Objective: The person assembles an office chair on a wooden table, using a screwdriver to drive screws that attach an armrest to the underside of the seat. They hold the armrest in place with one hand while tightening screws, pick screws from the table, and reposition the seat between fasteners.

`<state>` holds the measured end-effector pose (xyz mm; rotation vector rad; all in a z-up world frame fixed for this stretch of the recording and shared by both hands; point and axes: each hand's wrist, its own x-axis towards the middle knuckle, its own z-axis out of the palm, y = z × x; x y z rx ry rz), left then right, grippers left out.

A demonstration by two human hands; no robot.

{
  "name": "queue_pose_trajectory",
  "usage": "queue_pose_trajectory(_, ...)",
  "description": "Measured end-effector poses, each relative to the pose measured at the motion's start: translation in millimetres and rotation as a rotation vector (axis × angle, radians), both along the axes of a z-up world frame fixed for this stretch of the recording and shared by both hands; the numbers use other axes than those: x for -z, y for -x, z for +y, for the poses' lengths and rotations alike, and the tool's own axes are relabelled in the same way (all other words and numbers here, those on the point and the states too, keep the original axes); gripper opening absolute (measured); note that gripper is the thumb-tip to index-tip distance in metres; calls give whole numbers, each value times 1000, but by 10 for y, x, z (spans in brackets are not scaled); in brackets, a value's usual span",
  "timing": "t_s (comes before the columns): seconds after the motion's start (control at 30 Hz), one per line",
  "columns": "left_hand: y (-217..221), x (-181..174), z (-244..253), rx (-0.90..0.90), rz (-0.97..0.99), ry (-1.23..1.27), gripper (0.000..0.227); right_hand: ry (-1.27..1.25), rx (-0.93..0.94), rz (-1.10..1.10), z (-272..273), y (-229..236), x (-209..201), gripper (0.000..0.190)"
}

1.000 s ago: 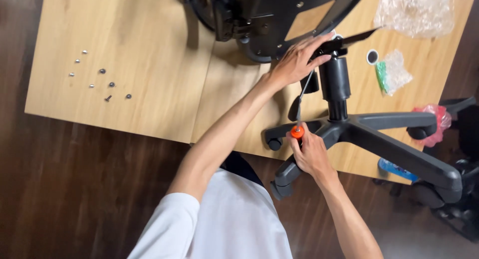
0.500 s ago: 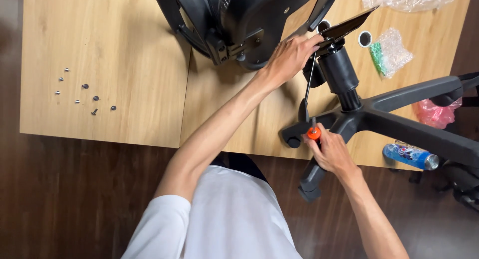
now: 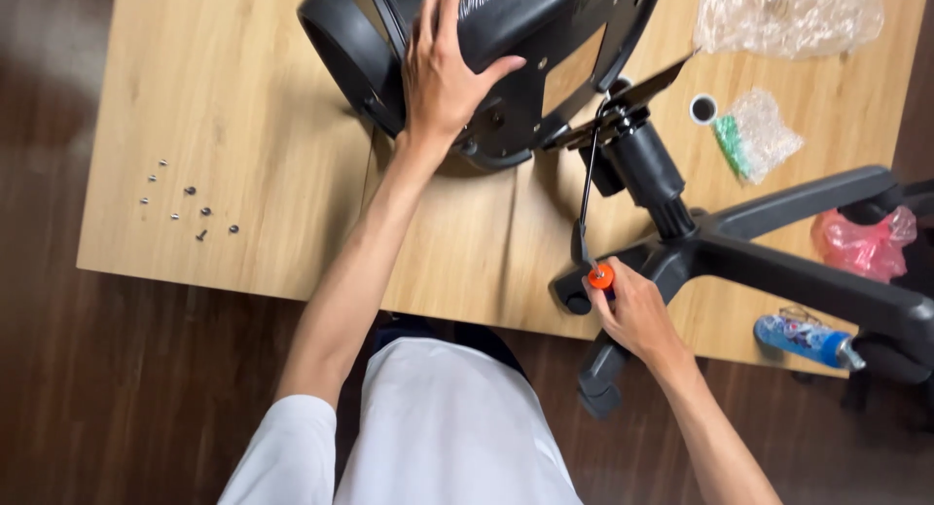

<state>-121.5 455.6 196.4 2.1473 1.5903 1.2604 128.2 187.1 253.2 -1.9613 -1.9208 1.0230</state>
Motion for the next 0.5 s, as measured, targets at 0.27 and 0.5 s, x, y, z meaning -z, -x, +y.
queue_pose_trajectory(0.27, 52, 86, 151, 145, 21, 55, 97, -425, 323, -285, 1370, 150, -59, 30)
queue_pose_trajectory(0.5, 264, 172, 660, 219, -29, 83, 87, -348, 509, -255, 2025, -65, 447, 53)
